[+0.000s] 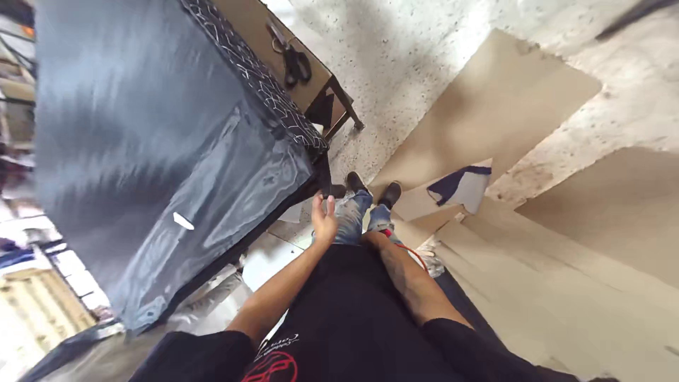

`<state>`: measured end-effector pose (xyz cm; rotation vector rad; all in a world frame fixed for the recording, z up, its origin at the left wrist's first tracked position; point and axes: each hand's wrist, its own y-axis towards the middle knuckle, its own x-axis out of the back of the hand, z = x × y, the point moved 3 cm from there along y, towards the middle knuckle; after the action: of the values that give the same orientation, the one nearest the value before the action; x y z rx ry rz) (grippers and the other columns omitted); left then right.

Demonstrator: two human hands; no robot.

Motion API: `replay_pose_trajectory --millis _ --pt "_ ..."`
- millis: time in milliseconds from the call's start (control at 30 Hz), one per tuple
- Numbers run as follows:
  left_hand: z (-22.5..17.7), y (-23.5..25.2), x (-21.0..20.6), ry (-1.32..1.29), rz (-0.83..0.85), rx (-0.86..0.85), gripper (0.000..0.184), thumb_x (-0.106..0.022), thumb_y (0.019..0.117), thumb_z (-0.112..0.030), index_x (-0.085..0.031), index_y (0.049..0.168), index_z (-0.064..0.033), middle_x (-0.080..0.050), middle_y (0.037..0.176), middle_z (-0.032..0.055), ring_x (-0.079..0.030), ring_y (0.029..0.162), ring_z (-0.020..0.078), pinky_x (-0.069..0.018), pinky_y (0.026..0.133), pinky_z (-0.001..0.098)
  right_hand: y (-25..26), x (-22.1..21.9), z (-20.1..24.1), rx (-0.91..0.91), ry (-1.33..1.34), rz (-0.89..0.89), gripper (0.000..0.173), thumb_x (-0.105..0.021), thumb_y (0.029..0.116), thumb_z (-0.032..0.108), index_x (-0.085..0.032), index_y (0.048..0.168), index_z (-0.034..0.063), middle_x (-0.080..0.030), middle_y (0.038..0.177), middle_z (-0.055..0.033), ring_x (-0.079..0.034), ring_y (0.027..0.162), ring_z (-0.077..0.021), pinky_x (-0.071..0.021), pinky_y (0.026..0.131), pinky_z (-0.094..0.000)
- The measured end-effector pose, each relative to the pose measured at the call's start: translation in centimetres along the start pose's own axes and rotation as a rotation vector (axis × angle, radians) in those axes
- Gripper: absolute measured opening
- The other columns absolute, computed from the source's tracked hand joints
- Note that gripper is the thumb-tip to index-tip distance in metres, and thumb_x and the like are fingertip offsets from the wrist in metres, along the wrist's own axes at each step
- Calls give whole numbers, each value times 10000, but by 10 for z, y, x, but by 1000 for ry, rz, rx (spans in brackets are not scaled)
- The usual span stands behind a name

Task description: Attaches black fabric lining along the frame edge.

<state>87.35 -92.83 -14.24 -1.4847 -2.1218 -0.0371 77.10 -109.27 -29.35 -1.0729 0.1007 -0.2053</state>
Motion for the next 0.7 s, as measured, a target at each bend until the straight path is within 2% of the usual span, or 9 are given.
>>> replay_pose_trajectory --millis 67,167,233,300,333,400,500,633,700 --pt "-24 -11 9 -117 -106 4 369 -508 1055 -138 -524 1336 102 -589 1370 217 -580 1290 226 -481 1115 382 -3 3 -13 13 31 2 397 -565 1034 342 -686 1273 50 -664 1309 -232 -596 1265 -443 -443 1042 -681" --pt "-47 0 18 -263 -255 4 212 -506 1063 -83 -548 1206 67 -684 1023 106 -674 987 149 -567 928 339 9 9 -11 24 -81 103 379 -574 1027 323 -692 1249 40 -668 1297 -231 -605 1254 -431 -455 1038 -660" --pt "-52 0 20 -331 -274 82 180 -518 1061 -83 -578 1164 52 -700 935 92 -691 916 160 -581 884 366 27 24 -1 105 -150 167 333 -626 985 235 -685 1180 -28 -667 1219 -278 -620 1184 -463 -467 971 -695" --pt "-52 -8 13 -375 -247 195 210 -505 1072 -108 -602 1178 45 -709 961 104 -697 929 178 -587 885 395 27 66 4 269 61 -117 288 -651 936 201 -719 1067 -46 -706 1063 -259 -673 1045 -414 -508 934 -646" --pt "-52 -16 9 -387 -215 259 226 -504 1075 -117 -608 1191 45 -712 993 113 -700 945 184 -592 891 399 16 89 7 318 265 -331 298 -632 937 200 -727 1112 -21 -729 1068 -210 -698 1024 -337 -544 942 -578" --pt "-53 -22 -3 -388 -154 369 258 -536 1076 -181 -645 1150 40 -721 959 114 -713 883 181 -615 828 384 -13 145 26 358 664 -594 363 -540 1063 331 -709 1194 37 -747 1105 -116 -724 1015 -212 -598 932 -464" --pt "-57 -32 -17 -354 -44 490 325 -652 1021 -310 -695 993 11 -708 830 103 -695 758 181 -604 722 372 -75 190 75 522 1019 -399 487 -453 1092 435 -671 1276 40 -741 1177 -90 -710 1079 -205 -588 964 -425" --pt "-67 -51 -20 -332 87 469 260 -739 960 -263 -721 969 -4 -743 834 89 -723 770 169 -623 741 368 -110 186 116 288 1006 -215 427 -751 941 376 -688 1199 42 -734 1020 -93 -711 906 -198 -611 829 -406" --pt "-72 -59 -15 -320 125 429 246 -737 960 -250 -713 929 -8 -722 792 74 -695 725 147 -600 703 340 -115 181 117 286 1013 -222 364 -780 924 291 -699 1154 21 -739 991 -107 -715 878 -199 -615 806 -404"
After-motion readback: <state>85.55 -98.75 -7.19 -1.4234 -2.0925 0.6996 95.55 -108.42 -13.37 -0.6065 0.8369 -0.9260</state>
